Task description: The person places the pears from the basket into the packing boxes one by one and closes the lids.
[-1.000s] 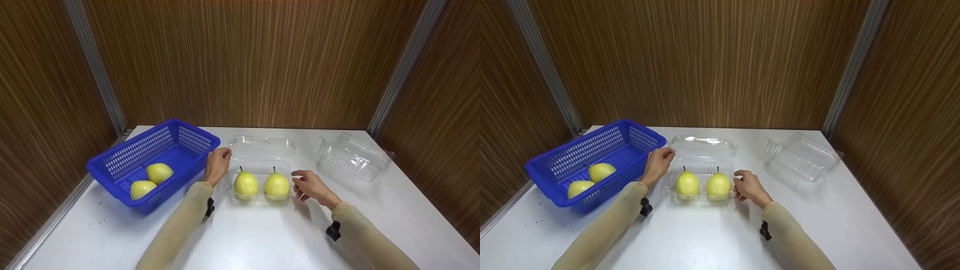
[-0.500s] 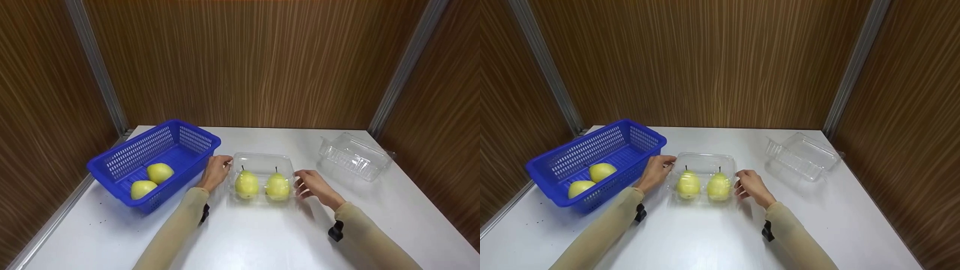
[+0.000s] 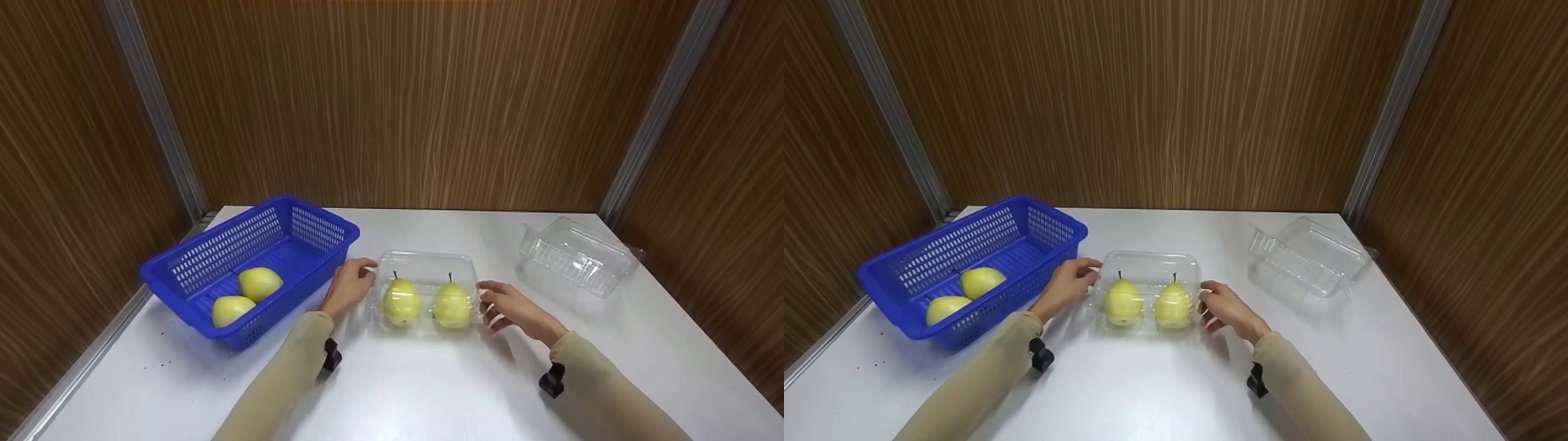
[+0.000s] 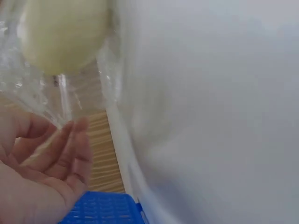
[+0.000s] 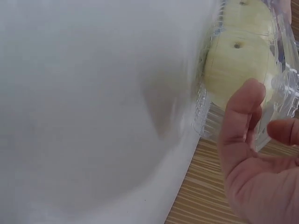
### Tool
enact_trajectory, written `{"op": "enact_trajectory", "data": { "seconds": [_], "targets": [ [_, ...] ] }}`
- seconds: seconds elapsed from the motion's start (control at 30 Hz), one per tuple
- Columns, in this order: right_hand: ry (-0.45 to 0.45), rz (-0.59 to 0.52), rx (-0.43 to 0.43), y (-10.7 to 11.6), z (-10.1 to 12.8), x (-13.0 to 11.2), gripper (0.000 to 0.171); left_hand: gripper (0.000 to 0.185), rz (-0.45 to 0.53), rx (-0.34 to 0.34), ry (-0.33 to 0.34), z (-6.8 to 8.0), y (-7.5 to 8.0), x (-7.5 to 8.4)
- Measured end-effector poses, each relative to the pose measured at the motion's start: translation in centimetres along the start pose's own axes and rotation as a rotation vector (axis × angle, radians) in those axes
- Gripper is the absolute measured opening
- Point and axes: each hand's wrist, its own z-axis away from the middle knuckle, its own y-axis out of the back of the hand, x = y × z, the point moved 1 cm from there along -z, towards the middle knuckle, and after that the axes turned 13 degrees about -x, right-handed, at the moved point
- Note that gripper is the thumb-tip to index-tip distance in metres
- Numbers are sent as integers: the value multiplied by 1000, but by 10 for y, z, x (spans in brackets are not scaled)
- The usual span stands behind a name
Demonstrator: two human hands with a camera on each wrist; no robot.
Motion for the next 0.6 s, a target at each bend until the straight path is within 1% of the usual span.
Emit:
{"op": "enact_trajectory", "data": {
  "seconds": [0.1, 0.2, 0.33, 0.47, 0.6],
  "targets": [
    [-31, -9, -51, 1, 5, 0, 64, 35, 74, -59, 58, 5, 1, 3],
    [-52, -25, -85, 0, 8, 0, 68, 38, 123, -111, 87, 9, 2, 6],
    [-41, -49, -104, -1, 8, 0, 69, 46, 203, -197, 119, 15, 4, 8],
    [-44, -65, -101, -2, 6, 1, 69, 61, 308, -318, 173, 18, 9, 6],
    [-62, -66, -93, -2, 5, 2, 72, 80, 379, -411, 211, 22, 11, 3]
  ]
}}
